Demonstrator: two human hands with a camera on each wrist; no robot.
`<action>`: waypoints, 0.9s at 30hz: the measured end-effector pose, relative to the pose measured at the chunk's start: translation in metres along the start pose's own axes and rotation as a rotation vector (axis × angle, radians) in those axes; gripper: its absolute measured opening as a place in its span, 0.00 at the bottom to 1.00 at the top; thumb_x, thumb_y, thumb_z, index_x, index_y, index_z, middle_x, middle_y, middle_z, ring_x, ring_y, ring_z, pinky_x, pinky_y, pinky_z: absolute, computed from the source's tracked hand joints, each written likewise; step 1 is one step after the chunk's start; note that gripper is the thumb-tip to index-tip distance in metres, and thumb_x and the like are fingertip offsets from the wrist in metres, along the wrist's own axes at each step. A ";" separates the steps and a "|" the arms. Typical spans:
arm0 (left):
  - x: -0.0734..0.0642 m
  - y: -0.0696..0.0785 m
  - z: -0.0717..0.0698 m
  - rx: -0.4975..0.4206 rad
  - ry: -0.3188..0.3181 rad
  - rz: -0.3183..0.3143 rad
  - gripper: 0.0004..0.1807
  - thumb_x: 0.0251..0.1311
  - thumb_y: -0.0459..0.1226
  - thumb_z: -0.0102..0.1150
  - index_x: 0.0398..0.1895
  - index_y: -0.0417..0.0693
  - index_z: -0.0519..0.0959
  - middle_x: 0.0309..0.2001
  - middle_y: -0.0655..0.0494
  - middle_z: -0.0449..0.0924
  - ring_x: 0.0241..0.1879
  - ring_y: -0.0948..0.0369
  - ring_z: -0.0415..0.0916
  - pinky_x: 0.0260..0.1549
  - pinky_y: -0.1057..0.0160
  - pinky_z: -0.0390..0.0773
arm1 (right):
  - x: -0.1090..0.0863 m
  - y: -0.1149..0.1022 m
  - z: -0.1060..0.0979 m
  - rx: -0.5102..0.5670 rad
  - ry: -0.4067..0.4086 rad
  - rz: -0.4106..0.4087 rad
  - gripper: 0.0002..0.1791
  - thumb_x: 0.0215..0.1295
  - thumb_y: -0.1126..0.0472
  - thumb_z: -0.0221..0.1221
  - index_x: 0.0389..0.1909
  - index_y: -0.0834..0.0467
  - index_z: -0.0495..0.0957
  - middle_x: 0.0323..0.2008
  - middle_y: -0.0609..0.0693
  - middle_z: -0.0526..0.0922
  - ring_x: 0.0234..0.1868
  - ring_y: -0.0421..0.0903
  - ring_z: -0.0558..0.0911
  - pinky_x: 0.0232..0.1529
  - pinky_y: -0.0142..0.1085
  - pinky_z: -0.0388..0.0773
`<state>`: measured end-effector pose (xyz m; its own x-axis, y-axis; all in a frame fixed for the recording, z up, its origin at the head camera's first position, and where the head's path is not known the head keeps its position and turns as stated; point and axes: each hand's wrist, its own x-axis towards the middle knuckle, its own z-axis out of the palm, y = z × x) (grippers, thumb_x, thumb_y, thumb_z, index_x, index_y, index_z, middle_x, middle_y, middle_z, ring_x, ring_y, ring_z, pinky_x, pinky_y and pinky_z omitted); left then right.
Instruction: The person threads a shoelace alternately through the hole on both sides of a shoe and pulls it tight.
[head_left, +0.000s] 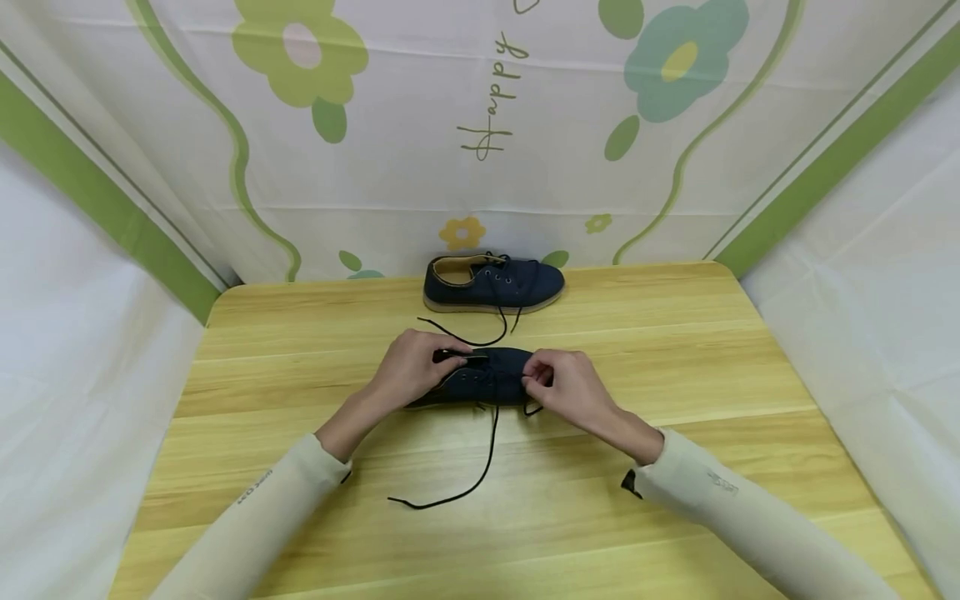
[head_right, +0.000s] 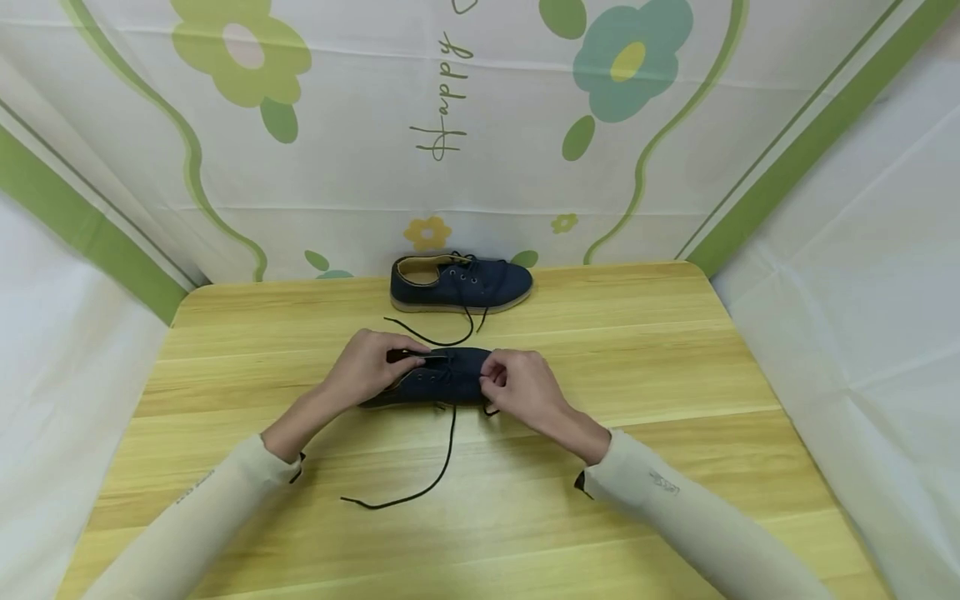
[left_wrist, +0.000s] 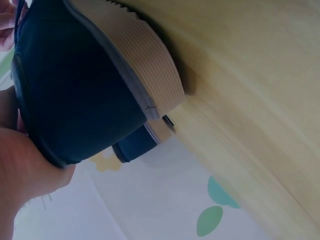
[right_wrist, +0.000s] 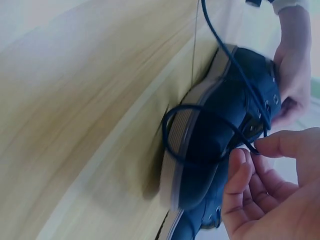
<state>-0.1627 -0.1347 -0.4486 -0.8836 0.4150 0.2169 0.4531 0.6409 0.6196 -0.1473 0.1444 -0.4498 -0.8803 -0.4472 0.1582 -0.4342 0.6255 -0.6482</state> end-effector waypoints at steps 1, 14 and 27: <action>0.000 0.000 0.000 0.000 0.003 -0.001 0.09 0.68 0.35 0.71 0.49 0.50 0.92 0.42 0.52 0.92 0.10 0.70 0.49 0.17 0.68 0.57 | -0.001 0.003 -0.002 -0.003 0.006 0.018 0.02 0.66 0.65 0.70 0.33 0.57 0.87 0.29 0.44 0.88 0.29 0.37 0.85 0.33 0.34 0.83; 0.000 0.003 0.000 0.019 0.032 0.010 0.08 0.67 0.35 0.73 0.46 0.48 0.93 0.40 0.52 0.93 0.10 0.71 0.50 0.17 0.68 0.58 | 0.001 0.036 -0.018 -0.056 0.021 0.235 0.02 0.65 0.64 0.68 0.32 0.57 0.87 0.28 0.47 0.87 0.29 0.41 0.83 0.35 0.39 0.81; 0.001 0.001 0.002 0.050 0.041 0.029 0.07 0.65 0.36 0.74 0.45 0.49 0.93 0.39 0.53 0.93 0.12 0.71 0.54 0.18 0.68 0.59 | 0.017 0.021 -0.019 -0.123 -0.028 -0.145 0.15 0.67 0.63 0.72 0.53 0.62 0.86 0.47 0.55 0.88 0.48 0.52 0.86 0.46 0.49 0.85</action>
<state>-0.1634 -0.1327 -0.4492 -0.8738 0.4073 0.2656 0.4827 0.6607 0.5748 -0.1746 0.1620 -0.4469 -0.8019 -0.5551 0.2210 -0.5777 0.6260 -0.5238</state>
